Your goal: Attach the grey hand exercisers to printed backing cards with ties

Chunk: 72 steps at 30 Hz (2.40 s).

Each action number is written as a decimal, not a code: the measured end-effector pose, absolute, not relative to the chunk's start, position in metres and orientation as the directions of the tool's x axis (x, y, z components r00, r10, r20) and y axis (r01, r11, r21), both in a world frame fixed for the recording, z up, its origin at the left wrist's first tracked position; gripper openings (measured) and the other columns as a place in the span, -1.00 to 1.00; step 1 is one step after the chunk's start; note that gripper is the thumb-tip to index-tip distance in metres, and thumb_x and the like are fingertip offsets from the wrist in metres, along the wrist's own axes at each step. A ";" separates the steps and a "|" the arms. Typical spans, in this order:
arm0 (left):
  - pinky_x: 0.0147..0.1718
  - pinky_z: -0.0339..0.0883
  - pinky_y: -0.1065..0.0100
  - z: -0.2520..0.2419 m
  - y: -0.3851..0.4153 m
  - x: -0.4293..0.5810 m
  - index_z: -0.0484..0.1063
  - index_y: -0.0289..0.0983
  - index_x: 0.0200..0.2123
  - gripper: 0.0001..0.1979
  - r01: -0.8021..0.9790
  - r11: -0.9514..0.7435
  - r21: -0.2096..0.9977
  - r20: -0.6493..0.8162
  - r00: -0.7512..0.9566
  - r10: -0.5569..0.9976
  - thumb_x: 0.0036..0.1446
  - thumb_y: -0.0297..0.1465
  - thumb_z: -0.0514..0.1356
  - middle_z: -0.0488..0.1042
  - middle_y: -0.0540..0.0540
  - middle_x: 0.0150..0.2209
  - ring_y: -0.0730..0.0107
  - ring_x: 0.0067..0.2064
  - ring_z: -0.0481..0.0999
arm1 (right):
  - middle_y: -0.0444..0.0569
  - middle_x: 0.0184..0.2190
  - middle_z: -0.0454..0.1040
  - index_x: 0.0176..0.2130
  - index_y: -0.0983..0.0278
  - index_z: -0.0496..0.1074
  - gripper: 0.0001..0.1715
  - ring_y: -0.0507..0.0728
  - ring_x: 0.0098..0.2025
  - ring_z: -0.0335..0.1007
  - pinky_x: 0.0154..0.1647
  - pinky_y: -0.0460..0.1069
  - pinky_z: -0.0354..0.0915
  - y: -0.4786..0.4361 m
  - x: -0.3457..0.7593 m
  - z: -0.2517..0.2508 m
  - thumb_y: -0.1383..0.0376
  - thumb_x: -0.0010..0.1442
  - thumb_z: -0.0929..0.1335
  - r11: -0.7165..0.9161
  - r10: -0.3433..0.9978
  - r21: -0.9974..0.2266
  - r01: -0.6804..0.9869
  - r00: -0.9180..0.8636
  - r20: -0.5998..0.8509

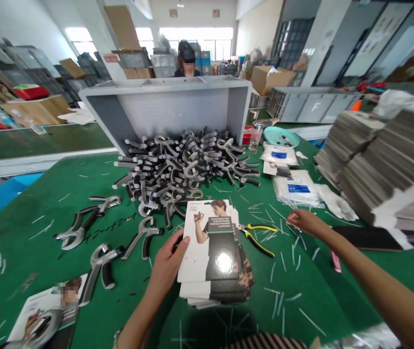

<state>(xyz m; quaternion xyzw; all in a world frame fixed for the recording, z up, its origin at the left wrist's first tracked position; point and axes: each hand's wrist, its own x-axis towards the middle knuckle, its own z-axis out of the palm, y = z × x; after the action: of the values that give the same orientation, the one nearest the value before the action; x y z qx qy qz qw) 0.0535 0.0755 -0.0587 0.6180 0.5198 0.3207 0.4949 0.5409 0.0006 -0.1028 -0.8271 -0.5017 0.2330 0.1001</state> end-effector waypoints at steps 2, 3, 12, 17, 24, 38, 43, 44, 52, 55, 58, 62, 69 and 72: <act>0.00 0.29 0.20 -0.059 0.071 0.057 0.49 -0.25 0.04 -0.54 0.326 -0.030 0.945 -0.033 0.185 0.982 0.18 -0.11 0.19 0.50 -0.17 0.04 0.11 0.01 0.47 | -0.03 -0.26 0.55 -0.23 0.33 0.49 -0.74 0.10 -0.26 0.49 -0.19 0.05 0.41 0.005 0.531 -0.108 0.16 0.28 0.38 -0.494 0.868 -0.412 0.766 0.406 -0.286; 0.03 0.27 0.21 -0.059 0.067 0.060 0.51 -0.25 0.02 -0.57 0.321 -0.055 0.945 0.010 0.140 0.990 0.18 -0.12 0.20 0.50 -0.16 0.03 0.12 0.04 0.45 | -0.05 -0.26 0.53 -0.22 0.33 0.47 -0.73 0.08 -0.27 0.47 -0.18 0.05 0.41 0.008 0.527 -0.108 0.15 0.30 0.37 -0.494 0.869 -0.433 0.754 0.410 -0.278; -0.25 0.34 0.35 -0.062 0.030 0.085 0.52 -0.25 -0.03 -0.59 0.069 0.090 0.994 -0.090 -0.011 0.996 0.15 -0.13 0.25 0.53 -0.13 -0.10 0.28 -0.19 0.49 | -0.06 -0.29 0.51 -0.08 0.18 0.42 -0.56 0.10 -0.33 0.44 -0.24 0.02 0.41 0.013 0.487 -0.041 -0.02 0.15 0.38 -0.167 0.920 -0.885 0.435 0.391 0.019; -0.42 0.32 0.41 -0.054 0.034 0.065 0.48 -0.25 0.02 -0.54 -0.135 0.175 0.975 -0.189 -0.099 0.977 0.11 -0.13 0.27 0.57 -0.08 -0.20 0.40 -0.38 0.47 | -0.12 -0.29 0.45 0.01 0.03 0.42 -0.62 0.08 -0.27 0.43 -0.10 0.03 0.42 0.009 0.424 -0.008 0.07 0.19 0.41 0.050 0.926 -0.994 0.098 0.367 0.083; -0.06 0.37 0.20 -0.038 0.036 0.050 0.44 -0.28 0.07 -0.58 0.186 0.025 0.982 -0.030 0.027 0.999 0.16 -0.26 0.22 0.47 -0.23 0.02 0.18 -0.05 0.48 | -0.09 -0.36 0.45 -0.18 0.20 0.44 -0.71 0.05 -0.38 0.38 -0.33 -0.04 0.36 0.023 0.324 0.017 0.10 0.17 0.44 -0.013 0.995 -0.995 0.101 0.104 -0.002; -0.41 0.40 0.42 -0.003 0.019 0.044 0.59 -0.27 -0.22 -0.82 -0.117 0.054 0.992 -0.041 0.109 0.993 0.15 -0.31 0.30 0.56 -0.04 -0.47 0.43 -0.47 0.50 | -0.06 -0.23 0.46 -0.05 0.21 0.45 -0.62 0.06 -0.27 0.38 -0.23 -0.03 0.29 0.014 0.245 0.027 0.15 0.16 0.48 -0.177 0.901 -0.946 -0.273 -0.432 -0.044; -0.39 0.40 0.42 -0.003 0.009 0.050 0.59 -0.24 -0.23 -0.85 -0.127 -0.010 0.992 0.014 0.033 0.999 0.17 -0.32 0.29 0.54 0.01 -0.51 0.44 -0.47 0.51 | -0.02 -0.12 0.47 -0.01 0.16 0.43 -0.51 0.09 -0.20 0.42 -0.16 0.01 0.33 0.006 0.220 0.013 0.22 0.07 0.54 -0.170 0.907 -0.903 -0.396 -0.420 0.013; -0.39 0.42 0.41 -0.002 0.005 0.052 0.59 -0.24 -0.24 -0.86 -0.119 -0.034 0.992 0.039 0.036 0.999 0.17 -0.32 0.29 0.55 0.00 -0.48 0.44 -0.47 0.51 | -0.05 -0.17 0.48 -0.08 0.16 0.46 -0.61 0.07 -0.25 0.41 -0.19 -0.01 0.33 0.006 0.218 0.012 0.22 0.09 0.53 -0.139 0.930 -0.916 -0.376 -0.367 0.010; 0.06 0.37 0.12 -0.050 0.036 -0.002 0.31 -0.26 0.14 -0.57 0.250 -0.036 0.968 0.052 -0.059 0.997 0.29 -0.20 0.10 0.52 -0.25 0.02 0.17 0.02 0.55 | -0.13 -0.47 0.46 -0.31 0.24 0.50 -0.79 0.01 -0.48 0.35 -0.35 -0.04 0.32 0.015 0.227 -0.003 0.14 0.20 0.45 -0.098 0.995 -0.953 -0.286 -0.058 -0.085; 0.13 0.25 -0.08 -0.084 0.057 -0.031 0.43 -0.36 -0.06 -0.55 0.461 0.105 0.881 -0.051 -0.127 0.991 0.08 -0.17 0.27 0.53 -0.33 -0.07 -0.03 0.04 0.50 | -0.08 -0.40 0.53 -0.32 0.27 0.49 -0.75 0.00 -0.49 0.36 -0.42 -0.06 0.34 0.017 0.228 -0.009 0.13 0.15 0.48 -0.204 0.979 -0.889 -0.410 -0.093 -0.182; 0.09 0.26 -0.10 -0.103 0.064 -0.034 0.46 -0.38 -0.08 -0.47 0.470 0.155 0.869 -0.115 -0.112 0.987 -0.02 -0.12 0.32 0.50 -0.37 -0.03 -0.07 0.02 0.50 | -0.08 -0.39 0.52 -0.30 0.29 0.51 -0.74 -0.03 -0.50 0.34 -0.46 -0.09 0.35 0.019 0.227 -0.011 0.16 0.11 0.51 -0.254 0.967 -0.834 -0.489 -0.130 -0.218; -0.32 0.43 0.21 -0.105 0.070 -0.013 0.43 -0.42 -0.03 -0.40 0.403 0.227 0.887 -0.230 -0.041 0.972 0.08 -0.01 0.22 0.55 -0.34 -0.15 0.12 -0.24 0.58 | -0.10 -0.40 0.50 -0.20 0.29 0.55 -0.74 -0.05 -0.50 0.30 -0.46 -0.11 0.37 0.022 0.228 -0.012 0.22 0.11 0.51 -0.269 0.963 -0.801 -0.536 -0.132 -0.235; -0.33 0.41 0.23 -0.089 0.083 0.022 0.41 -0.44 0.03 -0.40 0.391 0.159 0.907 -0.222 0.121 0.968 0.09 -0.07 0.23 0.56 -0.22 -0.34 0.18 -0.32 0.56 | -0.13 -0.43 0.46 -0.23 0.29 0.52 -0.75 -0.06 -0.53 0.28 -0.49 -0.12 0.39 0.021 0.229 -0.015 0.21 0.12 0.51 -0.256 0.967 -0.796 -0.549 -0.144 -0.211; 0.12 0.26 0.02 -0.077 0.062 0.025 0.40 -0.32 0.11 -0.41 0.433 0.013 0.901 -0.099 0.178 0.979 -0.01 -0.25 0.32 0.47 -0.31 0.05 -0.02 0.14 0.40 | -0.11 -0.42 0.47 -0.27 0.30 0.50 -0.74 -0.04 -0.52 0.28 -0.46 -0.09 0.40 0.020 0.229 -0.016 0.17 0.14 0.50 -0.256 0.967 -0.794 -0.551 -0.161 -0.200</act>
<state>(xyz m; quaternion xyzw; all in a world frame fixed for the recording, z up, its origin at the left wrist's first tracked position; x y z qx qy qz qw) 0.0250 0.0616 -0.0768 0.6298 0.5605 0.3115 0.4383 0.2291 0.0200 -0.0156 -0.3609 -0.2876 0.7055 0.5379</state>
